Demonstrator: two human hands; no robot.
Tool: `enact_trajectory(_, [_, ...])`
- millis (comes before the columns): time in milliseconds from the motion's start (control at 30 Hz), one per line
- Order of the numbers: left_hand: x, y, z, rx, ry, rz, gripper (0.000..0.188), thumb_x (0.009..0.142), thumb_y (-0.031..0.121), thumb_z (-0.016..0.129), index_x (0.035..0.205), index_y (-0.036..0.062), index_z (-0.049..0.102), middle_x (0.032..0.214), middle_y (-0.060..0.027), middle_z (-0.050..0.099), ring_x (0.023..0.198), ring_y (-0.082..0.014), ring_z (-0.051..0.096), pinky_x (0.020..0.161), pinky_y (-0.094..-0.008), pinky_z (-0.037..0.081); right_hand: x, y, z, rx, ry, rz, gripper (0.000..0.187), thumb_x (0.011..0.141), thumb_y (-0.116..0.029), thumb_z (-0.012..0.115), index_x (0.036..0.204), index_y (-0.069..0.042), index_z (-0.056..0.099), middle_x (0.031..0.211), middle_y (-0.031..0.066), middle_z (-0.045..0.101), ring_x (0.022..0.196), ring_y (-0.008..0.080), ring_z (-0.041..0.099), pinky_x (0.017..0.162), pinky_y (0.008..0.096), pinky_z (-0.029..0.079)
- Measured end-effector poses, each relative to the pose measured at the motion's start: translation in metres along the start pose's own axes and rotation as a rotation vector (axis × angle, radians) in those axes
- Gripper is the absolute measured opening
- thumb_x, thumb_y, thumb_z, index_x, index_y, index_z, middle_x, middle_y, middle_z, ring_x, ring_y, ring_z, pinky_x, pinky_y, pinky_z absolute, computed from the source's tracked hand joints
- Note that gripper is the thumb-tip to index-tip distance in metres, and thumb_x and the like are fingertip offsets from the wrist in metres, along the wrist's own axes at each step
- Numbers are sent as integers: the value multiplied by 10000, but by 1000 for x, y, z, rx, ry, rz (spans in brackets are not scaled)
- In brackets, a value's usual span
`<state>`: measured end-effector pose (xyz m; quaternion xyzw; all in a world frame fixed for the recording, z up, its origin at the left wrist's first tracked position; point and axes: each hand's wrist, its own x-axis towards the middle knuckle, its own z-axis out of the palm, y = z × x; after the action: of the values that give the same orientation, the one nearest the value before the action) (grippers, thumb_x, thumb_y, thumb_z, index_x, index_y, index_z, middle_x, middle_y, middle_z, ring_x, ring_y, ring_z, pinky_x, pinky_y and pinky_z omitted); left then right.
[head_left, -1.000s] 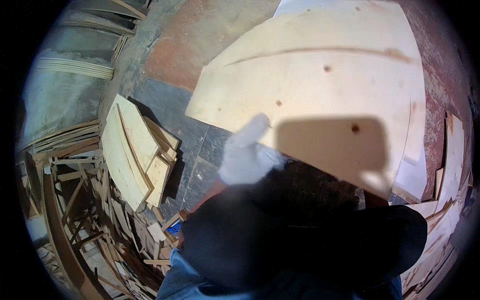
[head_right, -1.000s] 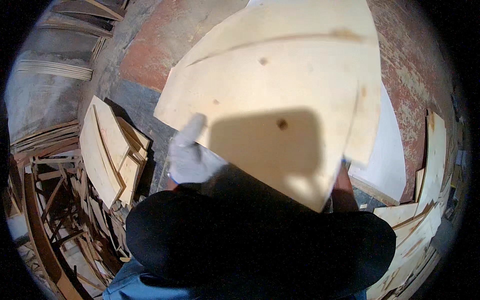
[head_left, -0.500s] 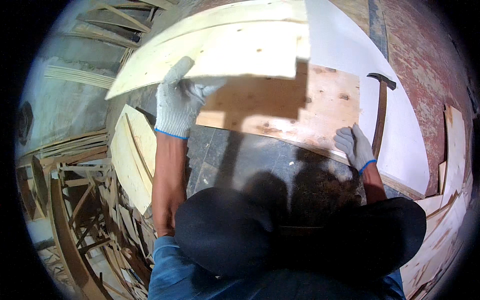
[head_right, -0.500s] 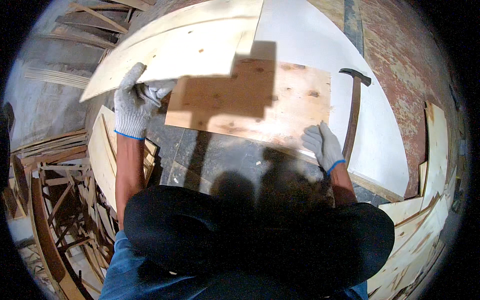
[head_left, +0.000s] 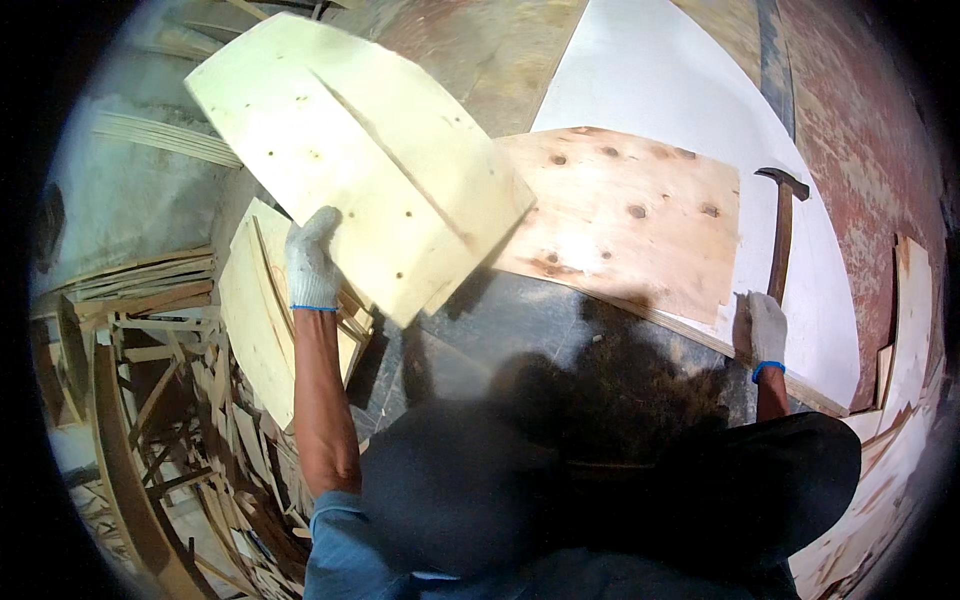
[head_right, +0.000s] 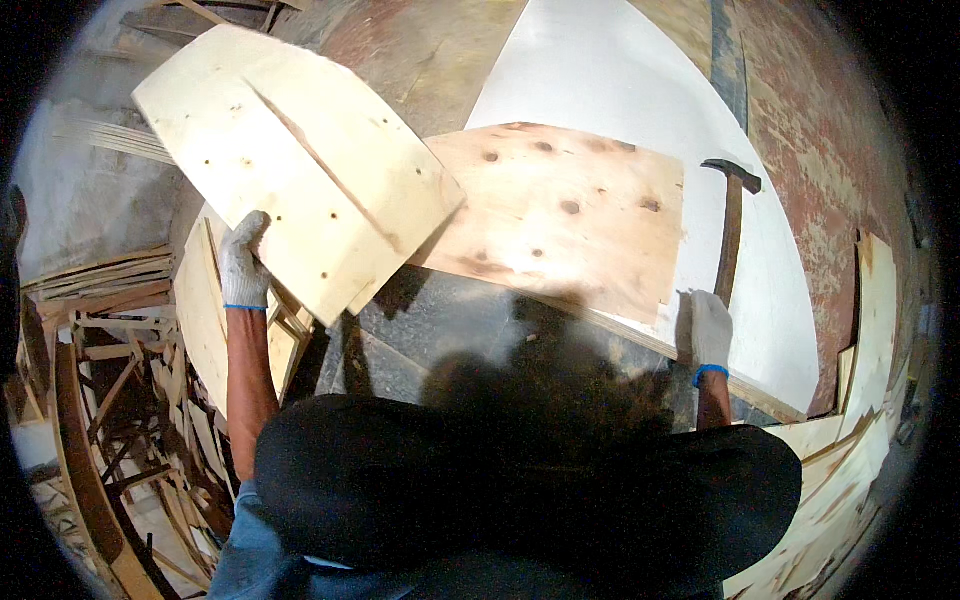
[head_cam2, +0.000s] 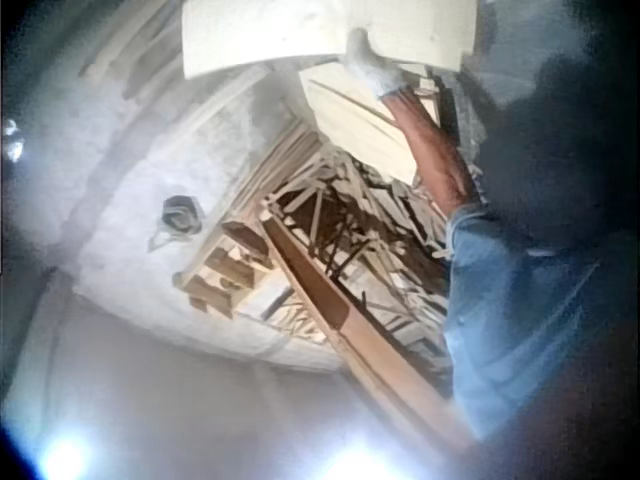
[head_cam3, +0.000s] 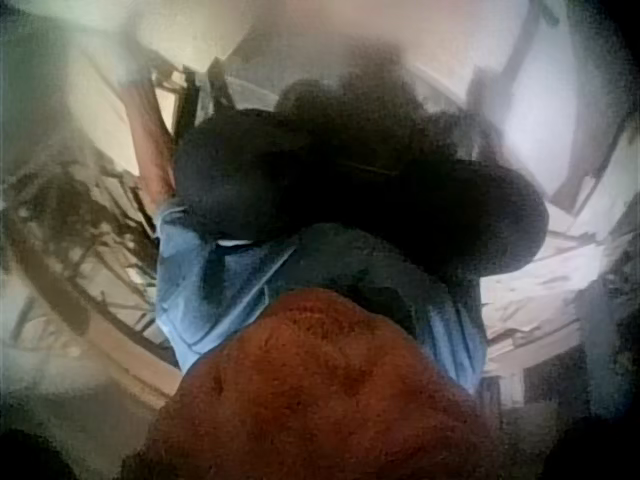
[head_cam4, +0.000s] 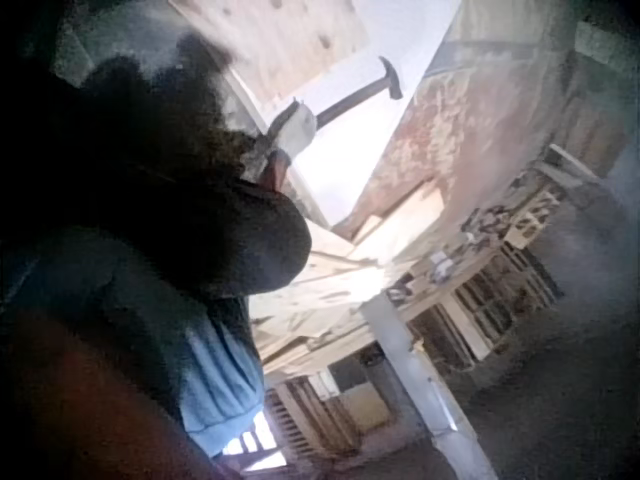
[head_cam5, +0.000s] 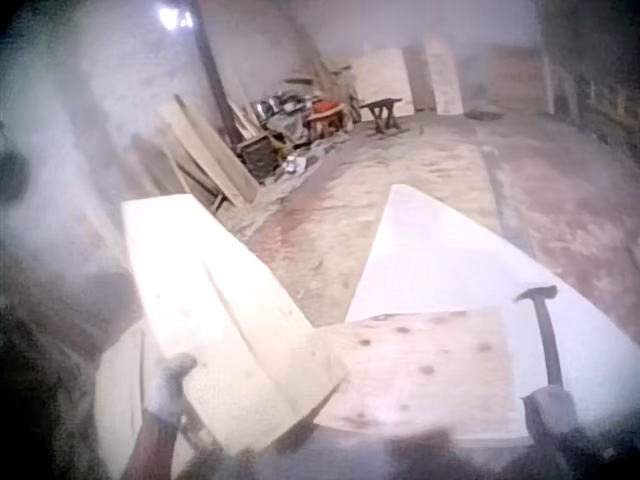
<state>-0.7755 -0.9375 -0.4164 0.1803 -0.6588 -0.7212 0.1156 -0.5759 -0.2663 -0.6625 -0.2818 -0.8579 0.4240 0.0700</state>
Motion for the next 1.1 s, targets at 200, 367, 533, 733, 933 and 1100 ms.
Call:
enact_trajectory(200, [31,4,-9,122,-104,34,442,859,94,687,1278,-31,621,1176,-133,702,1053,-245,682,981,-374,538,13,1,21,43,-208,-4,396,991,-340,611,1178,6,654,997,127,694,918,243,677,791,378,537])
enact_trajectory(367, [143,41,-21,828,-92,276,565,901,295,731,1297,-87,605,1245,-162,685,1071,-221,655,963,-356,509,-12,-73,25,575,-251,537,363,1006,-349,635,1196,-39,638,943,100,660,686,181,643,579,329,555])
enact_trajectory(533, [200,38,-37,623,-22,326,470,997,320,621,1328,-13,614,1220,-118,676,1064,-191,634,935,-325,501,-16,-84,22,819,-258,542,386,1006,-338,628,1176,7,651,993,104,647,763,220,656,656,344,572])
enact_trajectory(733, [-89,-123,84,109,-582,-721,387,1039,328,590,1175,-32,634,956,-95,697,822,-214,651,737,-330,500,-31,-117,17,754,-392,543,464,1006,-430,611,1147,8,666,967,79,657,730,134,608,607,284,535])
enact_trajectory(933, [-151,-196,89,-609,-587,-1048,492,1043,389,559,1349,3,545,1197,-162,663,1117,-295,641,973,-459,548,-37,-175,-8,311,-554,293,523,990,-449,613,1109,57,669,869,122,698,631,183,636,524,309,496])
enact_trajectory(1100, [-150,-207,111,-840,-303,-875,438,1053,263,560,1378,-30,535,1351,-229,628,1274,-367,601,1076,-539,508,-45,-183,-20,154,-345,-506,486,978,-407,614,1072,63,697,773,97,666,734,208,670,647,350,544])
